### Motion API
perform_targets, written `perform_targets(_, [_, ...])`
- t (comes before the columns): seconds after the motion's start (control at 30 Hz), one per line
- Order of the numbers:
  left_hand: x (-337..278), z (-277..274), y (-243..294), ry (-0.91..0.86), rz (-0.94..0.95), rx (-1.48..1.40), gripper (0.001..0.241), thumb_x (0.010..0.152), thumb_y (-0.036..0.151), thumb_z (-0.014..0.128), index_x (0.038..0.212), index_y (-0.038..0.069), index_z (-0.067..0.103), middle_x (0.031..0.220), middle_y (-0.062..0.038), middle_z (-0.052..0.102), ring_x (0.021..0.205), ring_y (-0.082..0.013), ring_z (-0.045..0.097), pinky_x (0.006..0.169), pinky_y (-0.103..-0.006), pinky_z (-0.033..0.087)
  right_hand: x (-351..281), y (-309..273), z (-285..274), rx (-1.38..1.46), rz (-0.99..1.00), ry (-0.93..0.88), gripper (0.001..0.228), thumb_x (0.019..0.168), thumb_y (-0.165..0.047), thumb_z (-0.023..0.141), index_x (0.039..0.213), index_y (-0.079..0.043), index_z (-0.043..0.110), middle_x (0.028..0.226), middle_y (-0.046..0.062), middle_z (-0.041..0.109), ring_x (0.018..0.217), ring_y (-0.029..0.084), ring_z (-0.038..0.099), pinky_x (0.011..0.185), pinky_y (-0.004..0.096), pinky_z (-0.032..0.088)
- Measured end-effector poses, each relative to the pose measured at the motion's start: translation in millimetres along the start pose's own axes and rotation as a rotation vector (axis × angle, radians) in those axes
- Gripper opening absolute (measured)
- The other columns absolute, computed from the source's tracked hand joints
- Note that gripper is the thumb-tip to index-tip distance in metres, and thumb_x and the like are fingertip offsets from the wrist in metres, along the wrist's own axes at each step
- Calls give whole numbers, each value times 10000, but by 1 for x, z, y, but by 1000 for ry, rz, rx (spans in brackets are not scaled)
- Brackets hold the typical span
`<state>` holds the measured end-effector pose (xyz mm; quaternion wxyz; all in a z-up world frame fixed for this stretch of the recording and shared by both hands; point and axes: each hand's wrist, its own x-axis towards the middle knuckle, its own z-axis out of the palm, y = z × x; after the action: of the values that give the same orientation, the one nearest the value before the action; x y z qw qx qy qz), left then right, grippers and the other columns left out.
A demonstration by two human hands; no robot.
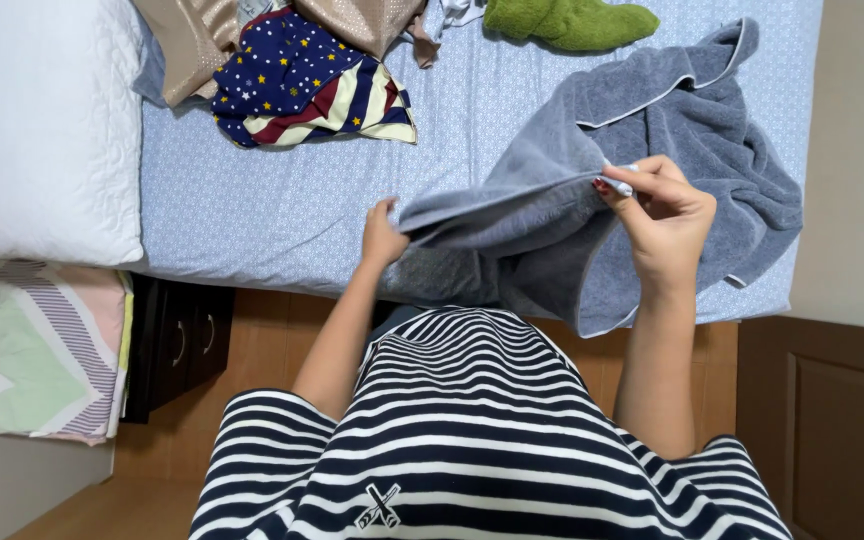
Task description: Hanging clothes hangers and folding a towel to place it in a closet.
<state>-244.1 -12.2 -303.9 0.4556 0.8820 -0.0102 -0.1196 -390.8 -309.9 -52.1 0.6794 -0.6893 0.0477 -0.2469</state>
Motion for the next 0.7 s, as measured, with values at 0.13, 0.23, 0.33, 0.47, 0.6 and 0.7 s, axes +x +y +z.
perform_targets(0.13, [27, -29, -32, -537, -230, 285, 559, 747, 53, 858, 1269, 39, 659, 1200, -168, 703, 1050, -295, 709, 884, -368, 576, -14, 40, -35, -181, 118, -6, 259, 898, 122, 773, 1133, 13, 771, 1010, 33, 675, 923, 82, 638, 850, 198, 540])
perform_targets(0.23, [49, -54, -33, -769, -305, 347, 404, 760, 114, 875, 1113, -52, 771, 1062, -219, 776, 900, -289, 763, 732, -330, 610, -23, 76, -53, -205, 307, -29, 408, 836, 85, 796, 1214, -59, 739, 938, 10, 672, 840, 63, 638, 770, 195, 542])
perform_targets(0.33, [74, -66, -16, -758, -293, 289, 364, 779, 74, 845, 1101, -68, 752, 1017, -236, 780, 831, -280, 765, 671, -316, 610, -28, 116, -72, -243, 477, -40, 432, 813, 55, 815, 1213, -87, 734, 878, 7, 685, 784, 62, 645, 727, 208, 562])
perform_targets(0.47, [110, -64, 46, -674, -148, 98, 480, 768, -94, 682, 1214, 82, 675, 1023, -139, 703, 813, -172, 732, 681, -290, 636, 9, 120, -88, -579, 518, -29, 196, 835, 2, 833, 1021, -42, 788, 910, 32, 759, 782, 101, 687, 686, 255, 579])
perform_targets(0.6, [135, -81, 150, -675, 241, -40, 464, 845, -114, 592, 1236, 89, 739, 1014, -143, 714, 795, -195, 659, 661, -345, 526, 52, 69, -119, -466, 125, 100, 158, 919, 13, 827, 1057, -39, 771, 992, 54, 759, 880, 107, 718, 790, 258, 594])
perform_targets(0.7, [114, -109, 225, -578, 262, -144, 382, 940, -96, 540, 1211, 66, 757, 1037, -135, 722, 841, -211, 568, 731, -336, 479, 53, -7, -99, -580, -234, 290, 177, 999, 102, 817, 1139, 17, 750, 1096, 93, 740, 1012, 163, 720, 922, 295, 596])
